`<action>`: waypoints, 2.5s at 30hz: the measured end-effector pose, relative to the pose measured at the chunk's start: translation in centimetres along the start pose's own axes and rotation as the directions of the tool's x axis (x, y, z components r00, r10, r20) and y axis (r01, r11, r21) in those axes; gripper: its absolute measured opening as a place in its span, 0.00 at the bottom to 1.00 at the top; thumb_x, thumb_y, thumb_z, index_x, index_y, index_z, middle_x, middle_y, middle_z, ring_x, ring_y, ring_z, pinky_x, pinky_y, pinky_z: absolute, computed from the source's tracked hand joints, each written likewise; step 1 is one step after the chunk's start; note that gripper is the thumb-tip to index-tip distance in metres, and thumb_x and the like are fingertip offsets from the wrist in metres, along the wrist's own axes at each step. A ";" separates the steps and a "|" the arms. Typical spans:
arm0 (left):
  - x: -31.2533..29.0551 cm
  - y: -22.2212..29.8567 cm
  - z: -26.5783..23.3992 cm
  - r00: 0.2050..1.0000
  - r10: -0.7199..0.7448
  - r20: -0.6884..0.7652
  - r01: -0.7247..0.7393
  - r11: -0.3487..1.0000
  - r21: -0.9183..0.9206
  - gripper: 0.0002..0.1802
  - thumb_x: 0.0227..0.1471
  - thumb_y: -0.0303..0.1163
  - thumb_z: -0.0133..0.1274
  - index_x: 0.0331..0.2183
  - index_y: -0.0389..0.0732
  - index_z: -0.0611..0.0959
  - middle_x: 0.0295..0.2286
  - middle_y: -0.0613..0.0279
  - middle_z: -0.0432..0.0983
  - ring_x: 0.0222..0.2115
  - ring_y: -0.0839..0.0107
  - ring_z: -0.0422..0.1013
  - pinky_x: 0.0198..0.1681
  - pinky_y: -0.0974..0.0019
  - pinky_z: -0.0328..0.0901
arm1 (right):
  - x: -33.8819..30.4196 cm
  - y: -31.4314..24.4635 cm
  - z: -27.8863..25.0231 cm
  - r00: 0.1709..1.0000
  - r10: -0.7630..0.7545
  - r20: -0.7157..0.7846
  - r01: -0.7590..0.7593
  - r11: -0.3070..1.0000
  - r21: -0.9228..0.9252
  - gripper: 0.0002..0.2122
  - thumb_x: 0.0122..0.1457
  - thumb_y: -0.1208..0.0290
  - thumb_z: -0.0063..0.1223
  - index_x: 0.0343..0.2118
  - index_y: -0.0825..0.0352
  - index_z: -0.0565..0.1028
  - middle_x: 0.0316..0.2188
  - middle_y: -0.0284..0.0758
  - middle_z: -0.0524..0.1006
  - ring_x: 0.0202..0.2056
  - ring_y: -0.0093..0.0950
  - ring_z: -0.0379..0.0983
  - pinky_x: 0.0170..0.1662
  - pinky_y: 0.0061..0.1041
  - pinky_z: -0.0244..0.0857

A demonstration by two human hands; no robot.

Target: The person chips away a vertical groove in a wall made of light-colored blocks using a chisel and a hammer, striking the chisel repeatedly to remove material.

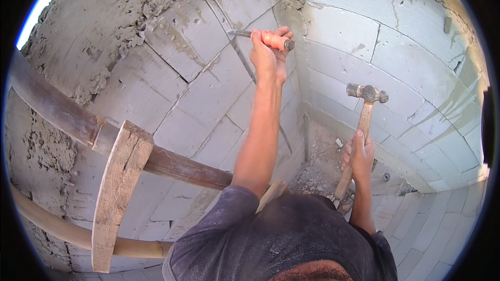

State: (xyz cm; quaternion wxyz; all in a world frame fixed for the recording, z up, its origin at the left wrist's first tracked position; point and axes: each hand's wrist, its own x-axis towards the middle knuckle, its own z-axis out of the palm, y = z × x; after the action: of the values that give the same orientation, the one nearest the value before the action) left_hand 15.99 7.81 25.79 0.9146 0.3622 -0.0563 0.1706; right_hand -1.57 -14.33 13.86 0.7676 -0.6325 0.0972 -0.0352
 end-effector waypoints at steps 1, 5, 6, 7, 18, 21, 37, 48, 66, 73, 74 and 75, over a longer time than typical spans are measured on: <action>0.0 -0.1 0.0 1.000 -0.001 0.004 0.001 1.000 -0.014 0.19 0.66 0.45 0.33 0.34 0.39 0.68 0.41 0.39 0.73 0.41 0.49 0.73 0.44 0.49 0.70 | 0.1 -0.7 0.1 0.998 -0.069 0.015 0.069 0.998 -0.002 0.16 0.69 0.57 0.40 0.28 0.64 0.64 0.14 0.27 0.62 0.11 0.18 0.60 0.14 0.20 0.56; 0.0 -0.5 -0.3 1.000 -0.003 0.010 0.003 0.999 -0.046 0.19 0.67 0.44 0.33 0.33 0.40 0.68 0.43 0.38 0.72 0.43 0.48 0.72 0.45 0.50 0.70 | 0.3 -3.9 0.9 0.980 -0.192 0.051 0.190 0.980 0.054 0.16 0.69 0.56 0.39 0.30 0.64 0.64 0.14 0.28 0.63 0.11 0.18 0.61 0.15 0.20 0.57; 0.0 -0.5 -0.3 1.000 0.005 0.009 -0.005 0.998 -0.055 0.19 0.67 0.44 0.33 0.33 0.40 0.68 0.43 0.38 0.72 0.44 0.47 0.71 0.45 0.50 0.70 | 0.2 -4.8 1.2 0.970 -0.238 0.052 0.234 0.970 0.066 0.16 0.69 0.56 0.39 0.30 0.65 0.64 0.15 0.28 0.64 0.12 0.18 0.61 0.15 0.19 0.57; 0.1 -0.4 -0.2 1.000 0.014 0.011 -0.013 0.998 -0.065 0.19 0.67 0.44 0.32 0.33 0.40 0.68 0.43 0.38 0.72 0.45 0.47 0.71 0.45 0.51 0.70 | 0.1 -5.8 1.5 0.957 -0.285 0.052 0.281 0.956 0.079 0.16 0.69 0.55 0.39 0.31 0.65 0.64 0.16 0.29 0.65 0.12 0.18 0.61 0.15 0.19 0.57; 0.9 1.6 2.8 0.999 0.012 0.053 -0.006 0.994 -0.114 0.19 0.67 0.45 0.27 0.37 0.40 0.66 0.49 0.43 0.71 0.50 0.53 0.69 0.51 0.50 0.65 | 2.8 -12.3 8.9 0.515 -0.776 -0.364 0.816 0.313 0.487 0.23 0.66 0.45 0.40 0.38 0.67 0.65 0.19 0.35 0.66 0.14 0.23 0.62 0.18 0.25 0.61; 1.9 1.3 2.7 0.998 -0.010 0.057 0.020 0.983 -0.183 0.19 0.67 0.45 0.25 0.38 0.41 0.65 0.50 0.44 0.70 0.52 0.53 0.68 0.53 0.50 0.63 | 5.7 -8.2 11.7 0.780 -0.617 0.107 0.608 0.787 0.103 0.19 0.68 0.50 0.41 0.37 0.65 0.65 0.18 0.33 0.66 0.14 0.20 0.61 0.17 0.21 0.59; 2.0 2.3 2.3 0.999 -0.012 -0.033 0.009 0.997 -0.076 0.21 0.67 0.47 0.24 0.40 0.41 0.65 0.54 0.49 0.69 0.54 0.57 0.68 0.57 0.51 0.57 | 4.9 -12.6 8.9 0.827 -0.522 0.207 0.495 0.852 0.171 0.16 0.68 0.58 0.43 0.37 0.71 0.67 0.16 0.30 0.67 0.15 0.18 0.61 0.19 0.20 0.58; 1.7 -0.9 -0.7 0.969 -0.015 -0.248 0.002 0.999 -0.051 0.21 0.64 0.44 0.29 0.33 0.37 0.69 0.26 0.54 0.73 0.37 0.55 0.76 0.54 0.50 0.60 | 5.1 -1.8 8.0 0.889 -0.153 0.431 0.272 0.934 -0.230 0.17 0.67 0.57 0.44 0.31 0.67 0.65 0.16 0.29 0.67 0.14 0.18 0.61 0.16 0.24 0.57; -0.4 4.2 3.5 0.999 0.029 0.015 -0.030 0.997 0.069 0.17 0.65 0.43 0.31 0.38 0.36 0.63 0.31 0.40 0.78 0.38 0.46 0.76 0.48 0.49 0.68 | 2.4 -7.8 3.8 0.961 -0.275 0.029 0.267 0.949 0.170 0.16 0.69 0.56 0.40 0.33 0.65 0.65 0.16 0.29 0.64 0.12 0.19 0.59 0.14 0.21 0.57; -0.6 3.6 4.0 0.998 0.050 -0.029 -0.049 0.998 0.048 0.17 0.66 0.43 0.28 0.39 0.37 0.62 0.34 0.39 0.77 0.41 0.46 0.75 0.48 0.49 0.67 | 2.0 -9.4 3.7 0.924 -0.382 0.028 0.368 0.906 0.208 0.15 0.69 0.57 0.40 0.36 0.67 0.66 0.16 0.31 0.65 0.12 0.19 0.61 0.15 0.20 0.58; -0.5 3.5 3.9 0.998 0.050 -0.031 -0.048 0.998 0.048 0.17 0.66 0.43 0.28 0.39 0.37 0.62 0.34 0.39 0.77 0.41 0.46 0.75 0.48 0.49 0.67 | 2.0 -9.5 3.6 0.912 -0.408 0.037 0.393 0.896 0.208 0.15 0.69 0.57 0.40 0.36 0.67 0.66 0.16 0.31 0.65 0.12 0.20 0.61 0.15 0.20 0.59; -0.2 3.5 3.6 0.998 0.057 -0.018 -0.056 0.997 0.051 0.17 0.66 0.43 0.27 0.39 0.37 0.62 0.35 0.39 0.77 0.41 0.46 0.75 0.49 0.49 0.66 | 2.0 -9.6 3.7 0.914 -0.403 0.040 0.387 0.899 0.206 0.15 0.69 0.57 0.40 0.36 0.67 0.66 0.16 0.31 0.65 0.12 0.20 0.61 0.15 0.20 0.59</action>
State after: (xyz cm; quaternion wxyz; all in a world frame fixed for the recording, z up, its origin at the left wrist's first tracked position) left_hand 14.68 7.63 30.63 0.9005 0.3816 -0.0533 0.2013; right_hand 1.77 -13.00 23.72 0.8056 -0.5622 -0.0683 -0.1738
